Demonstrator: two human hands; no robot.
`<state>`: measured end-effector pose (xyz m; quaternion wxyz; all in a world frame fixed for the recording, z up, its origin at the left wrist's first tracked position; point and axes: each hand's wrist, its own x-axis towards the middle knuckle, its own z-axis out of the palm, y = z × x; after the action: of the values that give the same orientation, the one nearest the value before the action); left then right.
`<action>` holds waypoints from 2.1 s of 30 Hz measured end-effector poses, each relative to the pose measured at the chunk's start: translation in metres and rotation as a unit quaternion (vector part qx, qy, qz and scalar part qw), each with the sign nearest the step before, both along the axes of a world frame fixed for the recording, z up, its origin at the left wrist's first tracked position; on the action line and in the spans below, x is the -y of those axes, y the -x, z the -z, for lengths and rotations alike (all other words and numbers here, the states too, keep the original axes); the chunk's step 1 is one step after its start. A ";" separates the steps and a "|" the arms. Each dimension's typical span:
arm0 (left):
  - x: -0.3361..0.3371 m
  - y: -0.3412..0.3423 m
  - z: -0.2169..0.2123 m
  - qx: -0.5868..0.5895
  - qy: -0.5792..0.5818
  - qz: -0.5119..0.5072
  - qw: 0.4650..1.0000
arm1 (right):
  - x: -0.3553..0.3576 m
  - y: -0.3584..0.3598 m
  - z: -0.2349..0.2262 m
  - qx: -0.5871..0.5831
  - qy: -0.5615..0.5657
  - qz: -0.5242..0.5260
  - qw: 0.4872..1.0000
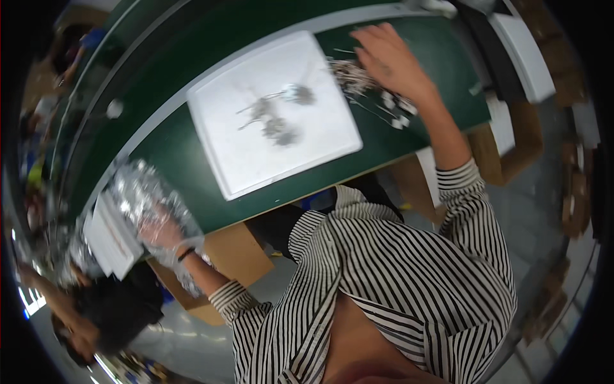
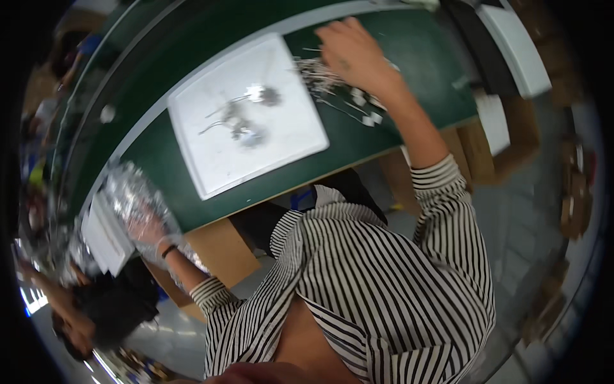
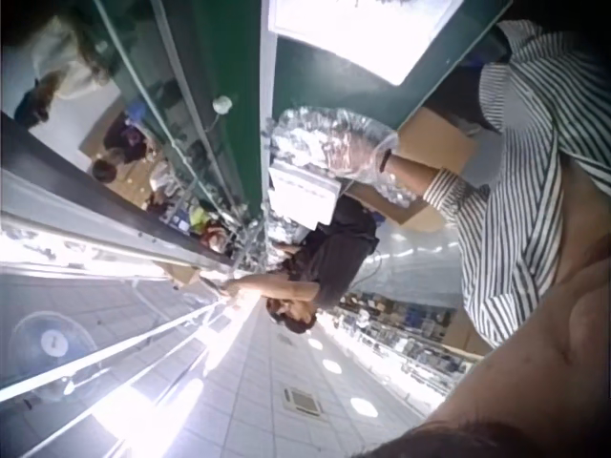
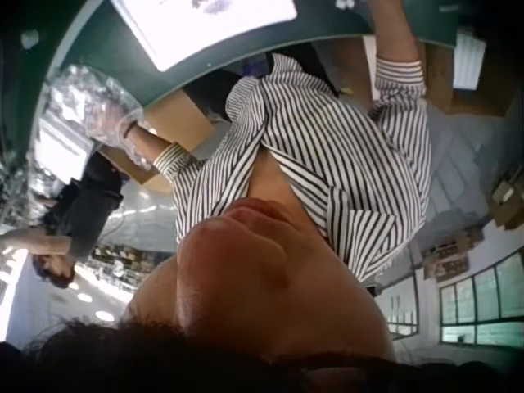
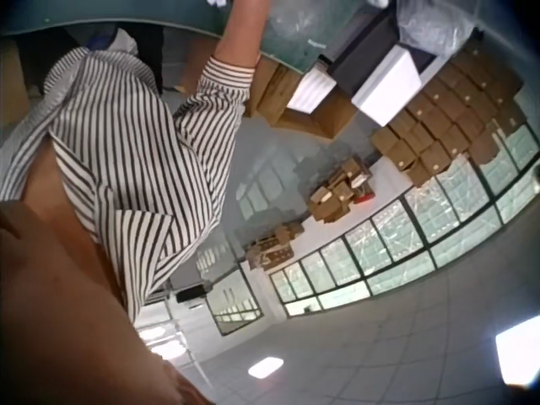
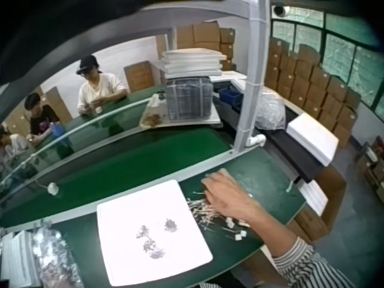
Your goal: Sorting and placing small star-shaped electronic components into white plastic trays on a production line.
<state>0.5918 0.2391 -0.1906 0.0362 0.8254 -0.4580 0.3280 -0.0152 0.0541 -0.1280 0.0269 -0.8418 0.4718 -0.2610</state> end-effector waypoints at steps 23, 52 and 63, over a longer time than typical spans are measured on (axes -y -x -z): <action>0.023 0.067 0.006 -0.157 0.271 0.093 0.945 | 0.014 0.011 -0.022 0.065 -0.278 -0.062 0.956; 0.035 0.092 -0.064 -0.783 0.473 0.063 0.398 | 0.025 0.039 0.024 0.309 -0.136 0.083 0.938; 0.004 0.137 -0.067 -0.878 0.448 0.158 -0.055 | 0.022 0.022 -0.020 0.346 -0.124 0.059 0.928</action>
<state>0.4552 0.2352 -0.1233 -0.8220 -0.1540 -0.0733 0.5434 -0.0377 0.0319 -0.1075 0.2777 -0.6599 0.5102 -0.4765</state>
